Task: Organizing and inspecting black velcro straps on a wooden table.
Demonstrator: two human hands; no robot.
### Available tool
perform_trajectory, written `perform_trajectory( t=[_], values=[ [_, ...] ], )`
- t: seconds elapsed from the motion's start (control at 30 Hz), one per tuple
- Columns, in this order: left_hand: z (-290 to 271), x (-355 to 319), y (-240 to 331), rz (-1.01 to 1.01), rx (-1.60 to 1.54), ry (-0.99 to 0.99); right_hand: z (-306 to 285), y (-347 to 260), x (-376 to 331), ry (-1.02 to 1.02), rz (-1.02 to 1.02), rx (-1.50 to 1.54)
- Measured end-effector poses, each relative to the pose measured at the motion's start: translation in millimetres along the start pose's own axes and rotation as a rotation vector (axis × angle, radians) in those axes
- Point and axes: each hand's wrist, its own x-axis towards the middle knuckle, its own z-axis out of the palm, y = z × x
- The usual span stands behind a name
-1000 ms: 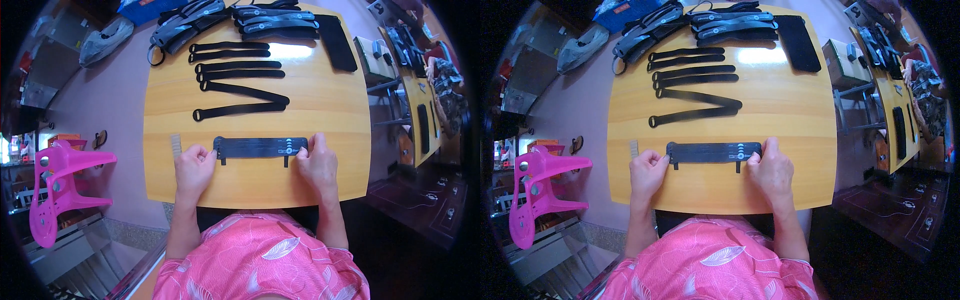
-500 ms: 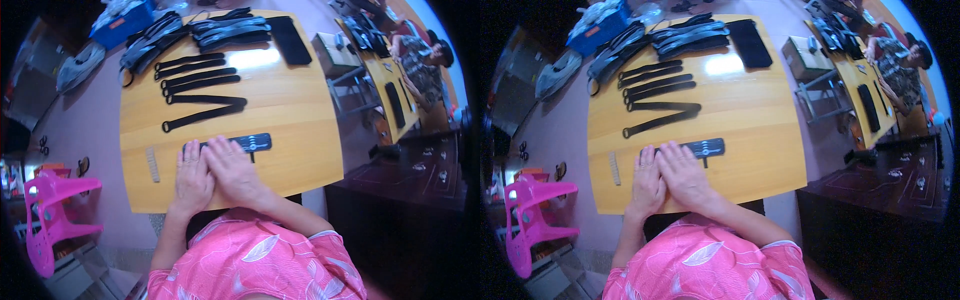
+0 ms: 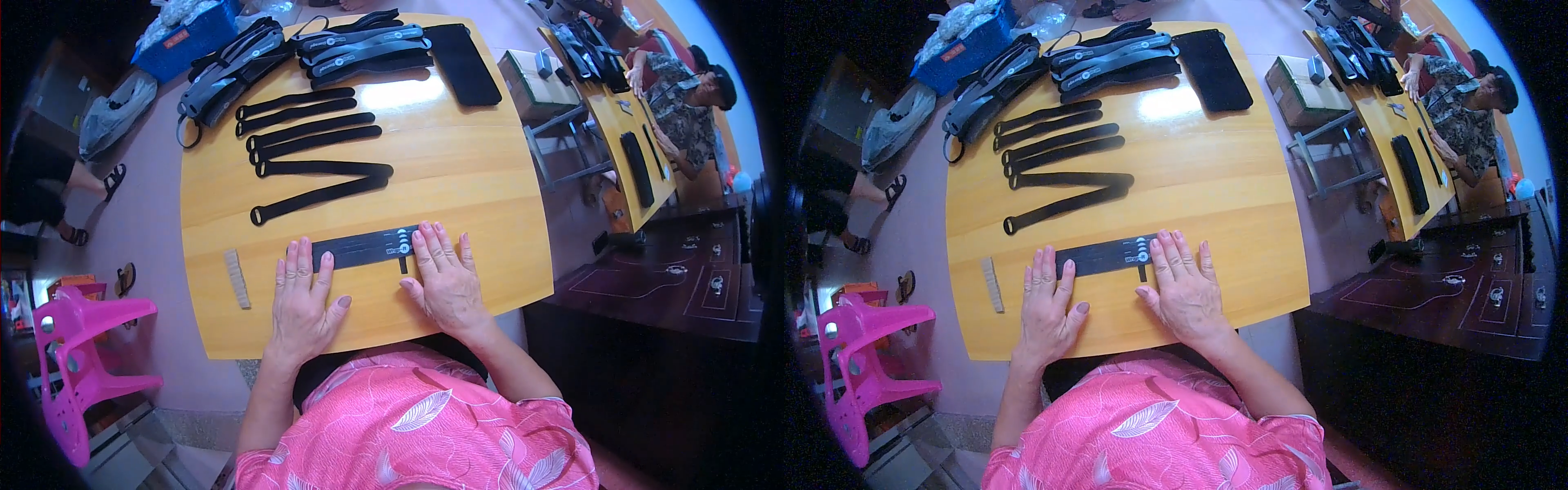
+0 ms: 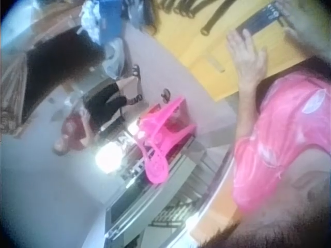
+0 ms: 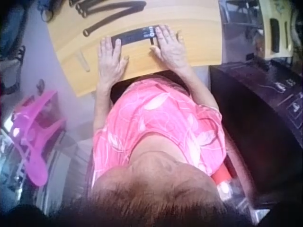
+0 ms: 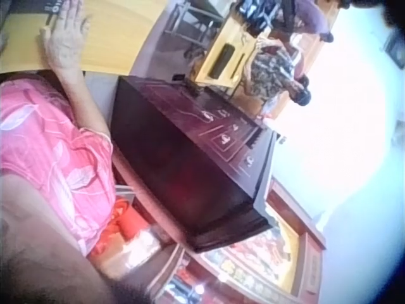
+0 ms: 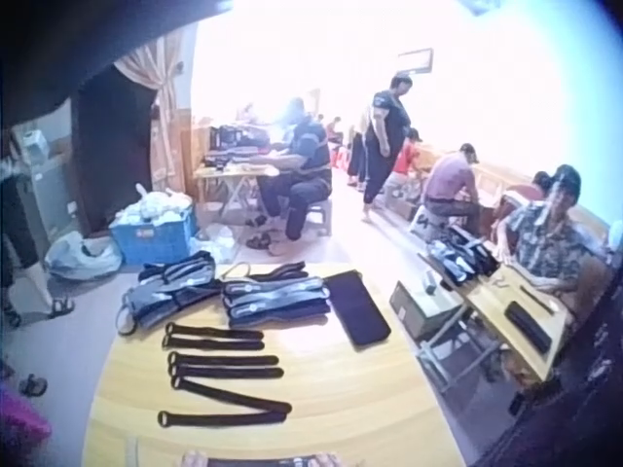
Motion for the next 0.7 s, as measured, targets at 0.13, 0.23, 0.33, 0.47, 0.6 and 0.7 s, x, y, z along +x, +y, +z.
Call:
perform_trajectory(
  t=[0.13,0.23,0.33,0.47,0.6,0.7],
  values=[
    [-3.3,2.1,2.0,-0.015,0.007,-0.013,0.9,3.3,-0.9,0.039,-0.009,-0.001],
    [-3.0,3.2,3.0,-0.019,-0.004,-0.015,-6.3,7.1,1.3,0.028,-0.029,0.049],
    [1.1,1.6,5.1,-0.027,-0.010,0.002,-10.1,-11.7,4.7,0.088,-0.041,0.068],
    [1.3,0.0,8.1,-0.053,0.119,-0.024,10.2,-59.4,24.4,0.160,-0.336,0.327],
    [-0.7,0.7,4.4,-0.049,0.100,-0.020,23.4,-52.2,26.5,0.105,-0.237,0.352],
    [-3.1,-1.9,4.7,-0.070,0.071,-0.012,9.7,-20.6,6.6,0.056,-0.134,0.239]
  ],
)
